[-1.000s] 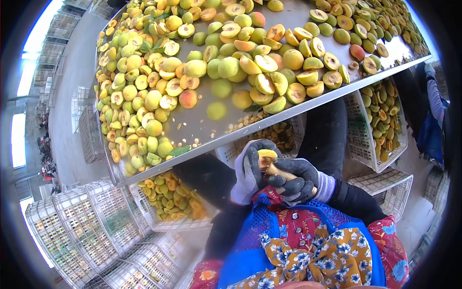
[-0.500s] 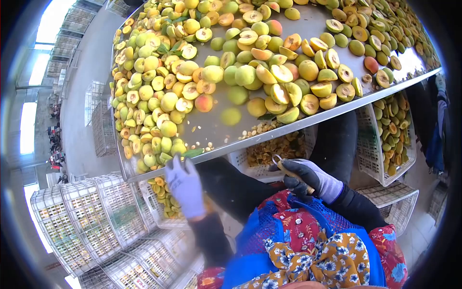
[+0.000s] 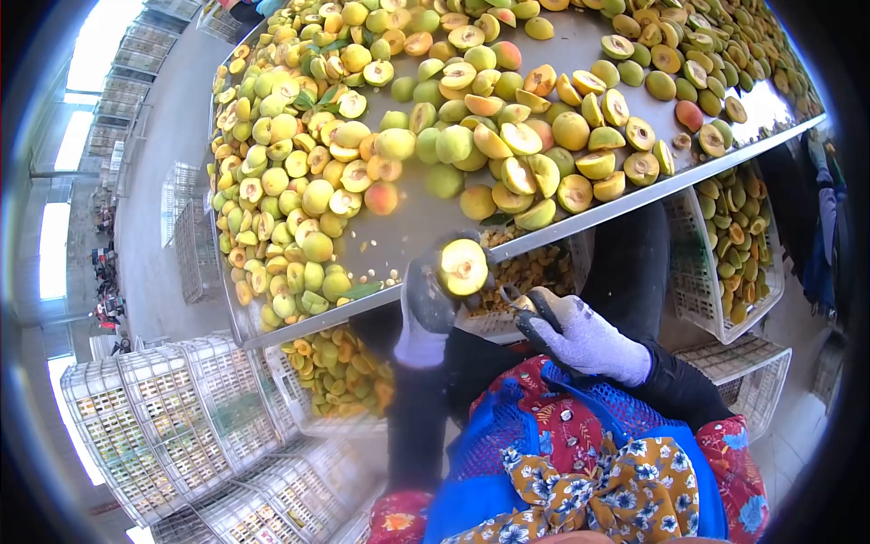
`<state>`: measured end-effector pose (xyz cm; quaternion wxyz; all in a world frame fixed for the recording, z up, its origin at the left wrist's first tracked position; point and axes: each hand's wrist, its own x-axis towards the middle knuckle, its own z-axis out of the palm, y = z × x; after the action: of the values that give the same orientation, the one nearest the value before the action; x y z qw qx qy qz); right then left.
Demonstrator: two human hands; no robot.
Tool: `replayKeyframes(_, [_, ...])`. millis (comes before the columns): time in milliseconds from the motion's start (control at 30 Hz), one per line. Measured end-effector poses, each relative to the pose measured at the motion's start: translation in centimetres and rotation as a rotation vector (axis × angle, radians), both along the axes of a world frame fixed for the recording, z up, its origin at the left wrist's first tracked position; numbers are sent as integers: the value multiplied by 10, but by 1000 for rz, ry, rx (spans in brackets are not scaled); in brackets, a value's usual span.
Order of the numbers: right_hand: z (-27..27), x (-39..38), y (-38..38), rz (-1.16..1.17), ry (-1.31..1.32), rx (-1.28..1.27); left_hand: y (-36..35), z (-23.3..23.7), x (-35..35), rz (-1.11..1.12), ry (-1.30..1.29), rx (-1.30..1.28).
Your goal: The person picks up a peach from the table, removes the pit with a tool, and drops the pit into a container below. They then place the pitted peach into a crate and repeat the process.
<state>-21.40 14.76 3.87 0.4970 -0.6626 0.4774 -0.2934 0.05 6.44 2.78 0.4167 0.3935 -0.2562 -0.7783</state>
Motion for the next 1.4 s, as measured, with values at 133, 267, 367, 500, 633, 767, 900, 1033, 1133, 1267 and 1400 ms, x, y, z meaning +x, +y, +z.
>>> replayKeyframes(133, [7,9,2,-20,85,-65,34,-13,-24,12,-366,-195])
replayKeyframes(267, [11,10,8,-2,196,-43,53,-19,-35,116,-508,-226])
replayKeyframes(367, [4,14,14,2,244,4,56,-12,-43,195,-480,-226])
replayKeyframes(500, [-3,16,18,50,108,-249,63,-21,-56,290,-653,-324])
replayKeyframes(633, [5,-2,2,78,-762,903,65,-19,-63,294,-564,-376])
replayKeyframes(767, [-18,-5,12,242,-1542,1672,64,-9,-58,120,-226,-325])
replayKeyframes(900, [-20,-8,12,198,-1669,1681,58,-4,-61,70,-381,-292])
replayKeyframes(1033, [-2,-10,6,52,-1315,1328,50,-33,-50,123,-1072,-953])
replayKeyframes(1133, [-13,-16,7,-62,-1356,1277,56,-23,-26,565,-340,86])
replayKeyframes(1267, [-35,-28,1,-171,-1138,1249,77,8,84,483,-1700,-393])
replayKeyframes(1400, [-57,-21,-6,-226,-1154,1337,54,27,113,221,-2259,-218])
